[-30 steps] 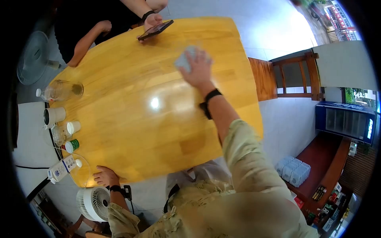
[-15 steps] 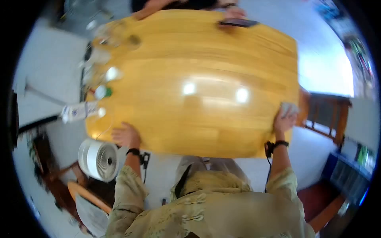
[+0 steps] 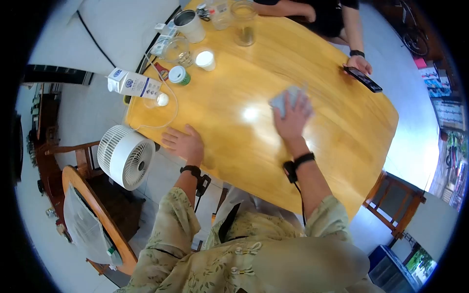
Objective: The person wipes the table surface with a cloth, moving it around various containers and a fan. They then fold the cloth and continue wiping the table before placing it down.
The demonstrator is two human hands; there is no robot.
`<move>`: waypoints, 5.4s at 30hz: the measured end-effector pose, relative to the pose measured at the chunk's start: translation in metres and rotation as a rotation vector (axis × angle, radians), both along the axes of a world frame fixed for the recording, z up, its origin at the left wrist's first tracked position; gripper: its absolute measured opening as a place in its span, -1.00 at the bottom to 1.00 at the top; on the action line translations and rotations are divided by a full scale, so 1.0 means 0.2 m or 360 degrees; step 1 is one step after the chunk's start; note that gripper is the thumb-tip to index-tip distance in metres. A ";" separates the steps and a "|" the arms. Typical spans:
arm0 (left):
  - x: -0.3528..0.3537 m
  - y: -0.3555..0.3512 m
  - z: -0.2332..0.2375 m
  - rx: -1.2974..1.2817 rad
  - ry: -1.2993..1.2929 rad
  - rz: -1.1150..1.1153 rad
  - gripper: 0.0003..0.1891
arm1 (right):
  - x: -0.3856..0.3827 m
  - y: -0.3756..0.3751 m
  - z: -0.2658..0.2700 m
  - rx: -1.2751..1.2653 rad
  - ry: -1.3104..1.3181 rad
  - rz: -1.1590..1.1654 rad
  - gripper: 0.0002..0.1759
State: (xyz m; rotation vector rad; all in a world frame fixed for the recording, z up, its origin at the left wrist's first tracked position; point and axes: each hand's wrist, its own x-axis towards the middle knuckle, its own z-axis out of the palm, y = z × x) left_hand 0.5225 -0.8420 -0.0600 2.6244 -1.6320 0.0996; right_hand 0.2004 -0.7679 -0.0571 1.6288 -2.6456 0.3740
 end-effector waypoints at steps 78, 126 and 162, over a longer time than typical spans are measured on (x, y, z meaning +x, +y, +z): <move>0.01 0.02 -0.14 -0.0054 -0.0158 -0.0014 -0.14 | 0.02 1.12 0.19 0.0183 -0.0325 0.0299 -0.26; -0.03 0.05 -0.08 -0.0024 -0.0176 0.0032 -0.12 | 0.16 1.92 0.09 0.0251 -0.0162 -0.0743 -0.14; -0.57 0.66 0.20 0.0393 0.0308 -0.1583 -0.08 | -0.55 1.31 0.02 0.0199 0.0056 -0.1137 -0.17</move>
